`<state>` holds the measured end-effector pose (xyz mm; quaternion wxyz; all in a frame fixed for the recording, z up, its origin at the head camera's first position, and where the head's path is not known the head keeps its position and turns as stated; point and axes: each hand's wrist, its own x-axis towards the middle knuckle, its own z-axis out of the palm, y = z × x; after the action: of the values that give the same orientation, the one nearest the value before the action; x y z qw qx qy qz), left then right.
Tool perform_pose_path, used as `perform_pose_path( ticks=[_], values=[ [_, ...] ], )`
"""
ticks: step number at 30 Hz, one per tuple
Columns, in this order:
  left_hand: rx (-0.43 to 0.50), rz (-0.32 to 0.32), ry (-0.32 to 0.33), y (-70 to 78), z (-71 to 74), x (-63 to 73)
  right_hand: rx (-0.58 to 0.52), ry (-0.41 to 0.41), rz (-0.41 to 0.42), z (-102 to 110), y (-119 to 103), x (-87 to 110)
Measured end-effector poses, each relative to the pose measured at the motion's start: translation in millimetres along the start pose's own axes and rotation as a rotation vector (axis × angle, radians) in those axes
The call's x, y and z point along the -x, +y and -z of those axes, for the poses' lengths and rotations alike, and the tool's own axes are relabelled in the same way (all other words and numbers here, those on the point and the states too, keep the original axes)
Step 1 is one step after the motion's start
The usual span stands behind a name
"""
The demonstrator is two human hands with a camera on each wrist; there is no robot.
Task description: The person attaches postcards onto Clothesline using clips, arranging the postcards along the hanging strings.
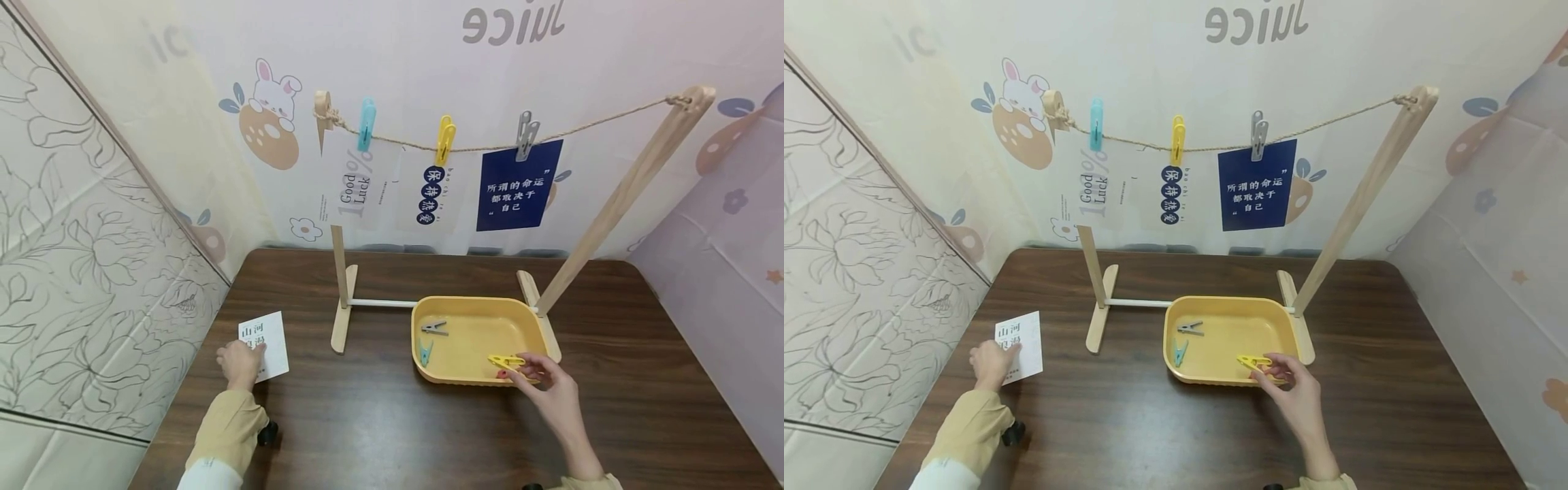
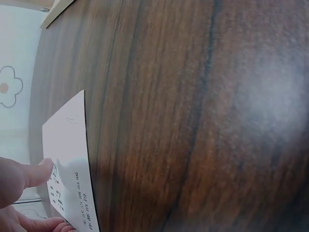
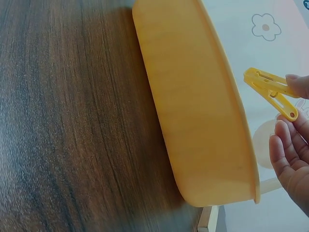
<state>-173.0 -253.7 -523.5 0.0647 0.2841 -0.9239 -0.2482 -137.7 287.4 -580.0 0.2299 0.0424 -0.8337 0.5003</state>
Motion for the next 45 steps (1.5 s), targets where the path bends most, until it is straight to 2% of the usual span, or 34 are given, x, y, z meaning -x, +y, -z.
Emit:
perform_pose_path(
  ticks=[3,13,21,30,38,45],
  values=[
    [0.003,0.033,-0.025,2.3,-0.2,-0.7,-0.012,0.002,-0.004,-0.3,0.4,0.1],
    [-0.019,0.095,-0.027,7.4,-3.0,-4.5,-0.03,0.011,-0.025,0.0,1.6,1.8],
    [-0.031,0.143,-0.074,7.8,3.0,-7.5,0.001,0.013,-0.043,0.7,-2.0,4.2],
    [-0.022,0.24,-0.128,3.5,6.8,-16.1,0.017,0.022,-0.033,0.7,0.1,4.5],
    [-0.065,0.224,-0.147,4.1,10.3,-17.2,0.008,0.025,-0.029,0.7,3.5,4.2],
    [-0.032,0.21,-0.132,9.0,12.8,-14.6,-0.025,0.021,-0.028,0.8,2.2,3.9]
  ],
)
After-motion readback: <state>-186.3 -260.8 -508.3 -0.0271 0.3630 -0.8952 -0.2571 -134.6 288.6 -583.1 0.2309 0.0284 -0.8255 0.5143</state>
